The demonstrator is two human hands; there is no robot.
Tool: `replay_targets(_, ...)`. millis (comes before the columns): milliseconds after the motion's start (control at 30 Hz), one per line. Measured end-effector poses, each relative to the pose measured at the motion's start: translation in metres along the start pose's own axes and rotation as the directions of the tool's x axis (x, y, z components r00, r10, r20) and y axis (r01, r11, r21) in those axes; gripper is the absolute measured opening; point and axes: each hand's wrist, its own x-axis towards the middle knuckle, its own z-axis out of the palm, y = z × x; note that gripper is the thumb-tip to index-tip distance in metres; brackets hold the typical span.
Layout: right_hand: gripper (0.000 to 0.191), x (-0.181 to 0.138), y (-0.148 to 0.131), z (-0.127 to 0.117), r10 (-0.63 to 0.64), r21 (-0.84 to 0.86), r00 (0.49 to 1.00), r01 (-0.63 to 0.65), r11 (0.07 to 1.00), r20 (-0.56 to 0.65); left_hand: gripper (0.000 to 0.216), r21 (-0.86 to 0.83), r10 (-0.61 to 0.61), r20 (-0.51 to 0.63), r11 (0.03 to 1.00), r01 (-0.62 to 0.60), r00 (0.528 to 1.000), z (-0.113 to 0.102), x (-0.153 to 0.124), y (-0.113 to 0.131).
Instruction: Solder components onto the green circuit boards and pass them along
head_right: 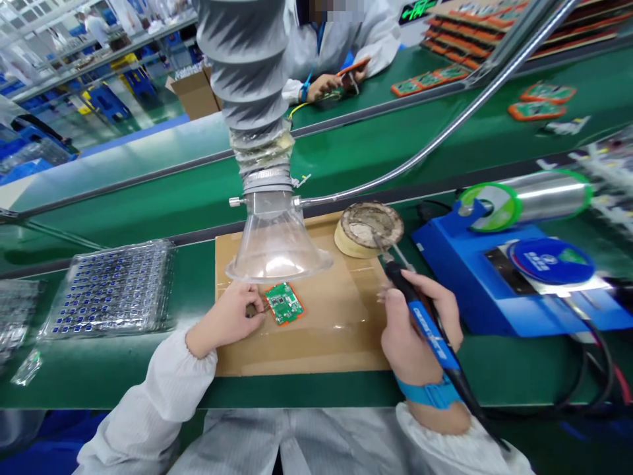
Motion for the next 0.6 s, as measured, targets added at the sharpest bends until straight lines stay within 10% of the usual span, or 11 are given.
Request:
replay_targets(167,0.024,-0.031,-0.005,-0.002,0.029,0.034,0.996,-0.032,0.999,0.084,0.013,-0.408,-0.103,0.101,0.903,0.136,0.989,-0.022,-0.005,-0.011)
replay_targets(333,0.022,-0.036,0.0,-0.002,0.038,0.021,0.988,-0.041,0.999,0.15,0.017,-0.763,-0.418,0.214,0.492,0.419,0.883,-0.057,0.012,-0.037)
replay_targets(467,0.02,-0.033,-0.005,-0.004,-0.034,0.077,0.982,0.02,0.997,0.186,0.008,-0.778,-0.668,-0.176,0.544,0.314,0.723,-0.088,0.053,-0.054)
replay_targets(600,0.02,-0.034,-0.009,-0.007,-0.039,0.118,0.98,0.017,0.993,0.193,0.013,-0.677,-0.633,-0.54,0.718,0.161,0.555,-0.106,0.11,-0.057)
